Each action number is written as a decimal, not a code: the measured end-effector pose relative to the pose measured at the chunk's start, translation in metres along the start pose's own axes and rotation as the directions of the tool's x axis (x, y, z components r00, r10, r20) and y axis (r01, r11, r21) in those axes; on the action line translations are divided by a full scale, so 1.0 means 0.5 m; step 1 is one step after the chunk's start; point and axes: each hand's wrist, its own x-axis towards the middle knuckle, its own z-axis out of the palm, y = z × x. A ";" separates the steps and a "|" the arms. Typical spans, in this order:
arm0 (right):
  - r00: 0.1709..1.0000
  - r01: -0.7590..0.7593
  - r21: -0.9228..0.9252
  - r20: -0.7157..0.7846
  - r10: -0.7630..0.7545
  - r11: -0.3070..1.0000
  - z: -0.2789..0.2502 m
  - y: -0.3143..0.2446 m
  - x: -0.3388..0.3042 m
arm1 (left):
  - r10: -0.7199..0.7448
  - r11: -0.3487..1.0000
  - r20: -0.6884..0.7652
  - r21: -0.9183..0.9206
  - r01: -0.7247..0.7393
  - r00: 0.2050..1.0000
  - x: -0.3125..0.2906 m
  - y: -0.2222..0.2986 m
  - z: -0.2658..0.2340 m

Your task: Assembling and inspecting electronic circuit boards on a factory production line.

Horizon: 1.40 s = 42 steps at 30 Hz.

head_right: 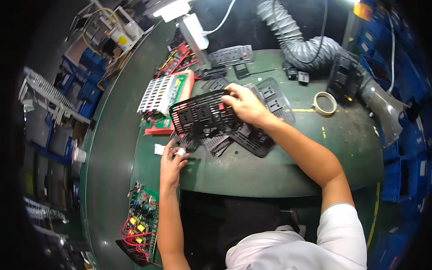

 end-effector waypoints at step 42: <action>0.985 -0.063 -0.142 0.152 0.085 0.988 0.127 -0.036 -0.076 | 0.006 0.944 0.169 -0.327 0.050 0.986 -0.070 -0.054 -0.068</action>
